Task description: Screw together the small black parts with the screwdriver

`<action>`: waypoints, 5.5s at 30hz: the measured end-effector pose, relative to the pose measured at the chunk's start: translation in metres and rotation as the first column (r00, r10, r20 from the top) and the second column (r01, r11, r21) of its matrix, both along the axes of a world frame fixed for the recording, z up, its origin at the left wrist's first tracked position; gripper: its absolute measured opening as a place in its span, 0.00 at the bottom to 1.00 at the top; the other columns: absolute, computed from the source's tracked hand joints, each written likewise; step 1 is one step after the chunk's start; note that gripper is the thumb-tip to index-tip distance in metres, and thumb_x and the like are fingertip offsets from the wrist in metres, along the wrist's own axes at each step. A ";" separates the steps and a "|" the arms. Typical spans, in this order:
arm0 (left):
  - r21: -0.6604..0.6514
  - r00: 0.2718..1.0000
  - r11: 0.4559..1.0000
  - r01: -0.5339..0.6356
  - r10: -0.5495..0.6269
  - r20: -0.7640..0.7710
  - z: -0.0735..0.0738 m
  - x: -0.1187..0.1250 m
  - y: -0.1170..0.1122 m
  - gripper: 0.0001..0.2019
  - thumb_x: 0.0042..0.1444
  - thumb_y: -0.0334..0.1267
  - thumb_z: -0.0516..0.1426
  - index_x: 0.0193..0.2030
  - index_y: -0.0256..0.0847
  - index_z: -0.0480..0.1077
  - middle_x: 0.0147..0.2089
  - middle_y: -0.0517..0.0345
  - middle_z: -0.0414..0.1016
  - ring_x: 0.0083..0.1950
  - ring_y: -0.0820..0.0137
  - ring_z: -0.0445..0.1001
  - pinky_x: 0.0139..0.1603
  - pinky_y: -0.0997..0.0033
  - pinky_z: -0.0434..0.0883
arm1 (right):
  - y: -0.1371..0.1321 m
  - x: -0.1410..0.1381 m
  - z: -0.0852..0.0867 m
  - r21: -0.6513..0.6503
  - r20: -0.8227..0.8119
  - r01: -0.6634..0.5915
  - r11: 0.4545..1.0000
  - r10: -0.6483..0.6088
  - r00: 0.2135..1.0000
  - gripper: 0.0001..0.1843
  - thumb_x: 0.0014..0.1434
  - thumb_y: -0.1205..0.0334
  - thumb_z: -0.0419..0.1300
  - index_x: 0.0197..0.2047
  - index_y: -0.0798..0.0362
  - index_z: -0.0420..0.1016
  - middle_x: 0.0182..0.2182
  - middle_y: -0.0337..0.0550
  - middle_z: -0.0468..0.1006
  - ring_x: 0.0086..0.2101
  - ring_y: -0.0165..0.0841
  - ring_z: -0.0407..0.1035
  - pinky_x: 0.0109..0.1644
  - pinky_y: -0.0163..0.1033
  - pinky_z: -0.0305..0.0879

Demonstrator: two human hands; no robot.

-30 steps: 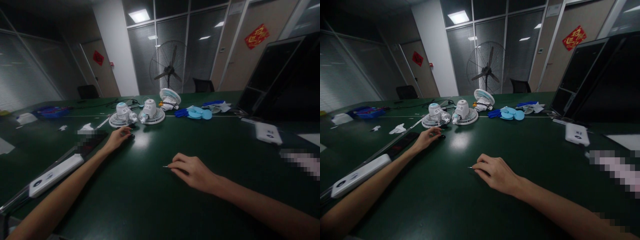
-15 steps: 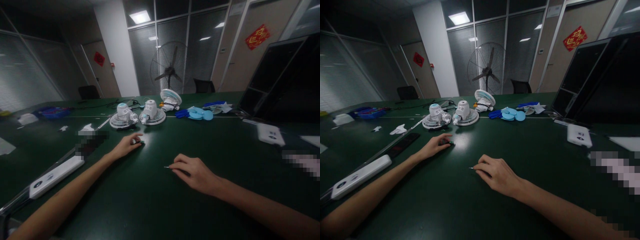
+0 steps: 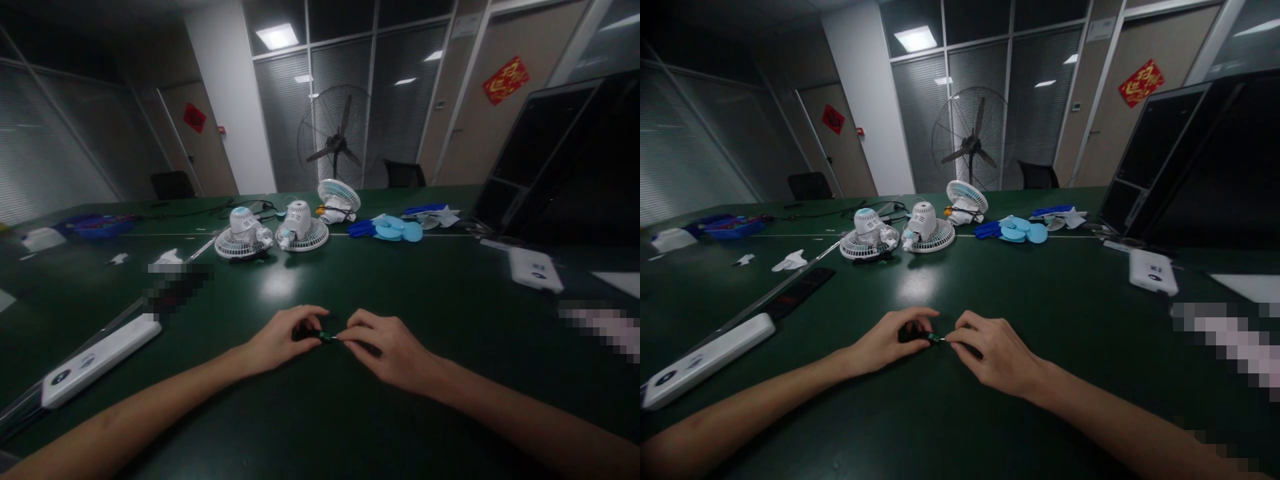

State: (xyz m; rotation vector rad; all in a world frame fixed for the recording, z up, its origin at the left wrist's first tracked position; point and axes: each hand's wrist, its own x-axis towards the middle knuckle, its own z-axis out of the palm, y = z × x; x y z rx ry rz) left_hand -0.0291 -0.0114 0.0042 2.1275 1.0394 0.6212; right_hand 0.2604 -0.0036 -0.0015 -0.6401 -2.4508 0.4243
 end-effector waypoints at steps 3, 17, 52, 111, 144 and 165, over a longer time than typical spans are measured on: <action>0.008 1.000 1.000 -0.004 0.004 0.001 0.000 0.000 0.000 0.26 0.65 0.37 0.65 0.69 0.49 0.68 0.52 0.55 0.81 0.51 0.63 0.78 0.51 0.62 0.73 | 0.000 0.001 0.001 0.005 -0.022 0.001 1.000 0.000 1.000 0.12 0.71 0.67 0.60 0.53 0.53 0.82 0.45 0.47 0.78 0.36 0.32 0.74 0.39 0.36 0.72; 0.014 1.000 1.000 0.008 -0.008 -0.007 0.000 0.001 0.000 0.26 0.65 0.37 0.65 0.68 0.49 0.68 0.52 0.54 0.81 0.51 0.63 0.78 0.48 0.63 0.73 | -0.002 0.000 0.002 0.007 -0.029 0.018 1.000 -0.017 0.999 0.12 0.68 0.68 0.60 0.50 0.53 0.83 0.42 0.46 0.79 0.34 0.32 0.74 0.37 0.37 0.71; 0.195 0.978 0.962 0.193 -0.171 -0.123 0.011 0.006 -0.011 0.30 0.68 0.35 0.61 0.75 0.50 0.60 0.67 0.49 0.72 0.66 0.57 0.69 0.68 0.51 0.68 | 0.002 0.001 -0.002 0.015 -0.169 0.106 0.994 -0.102 0.980 0.12 0.70 0.69 0.59 0.52 0.51 0.81 0.43 0.46 0.79 0.37 0.34 0.76 0.40 0.39 0.73; 0.590 0.720 0.756 -0.284 0.575 -0.389 0.016 -0.170 0.079 0.27 0.69 0.38 0.48 0.72 0.40 0.67 0.60 0.41 0.79 0.58 0.51 0.79 0.61 0.52 0.75 | -0.001 0.005 0.008 -0.050 -0.285 0.056 0.997 -0.068 0.956 0.11 0.73 0.67 0.56 0.51 0.52 0.80 0.42 0.45 0.78 0.37 0.33 0.76 0.37 0.37 0.72; 0.161 0.979 0.972 -0.173 0.188 -0.079 -0.001 -0.054 0.047 0.18 0.67 0.43 0.61 0.61 0.44 0.74 0.54 0.52 0.83 0.47 0.62 0.81 0.50 0.62 0.75 | 0.001 0.002 0.007 -0.048 -0.169 0.077 0.996 -0.084 0.982 0.12 0.71 0.67 0.60 0.54 0.50 0.80 0.47 0.46 0.78 0.41 0.34 0.77 0.43 0.38 0.76; -0.001 0.997 0.998 0.065 -0.065 0.042 -0.003 0.003 0.005 0.25 0.65 0.36 0.66 0.67 0.48 0.69 0.52 0.57 0.83 0.46 0.66 0.80 0.45 0.68 0.71 | 0.003 -0.002 -0.001 0.016 -0.001 -0.044 0.999 0.044 0.999 0.12 0.73 0.66 0.59 0.55 0.52 0.81 0.45 0.46 0.78 0.40 0.34 0.75 0.41 0.38 0.72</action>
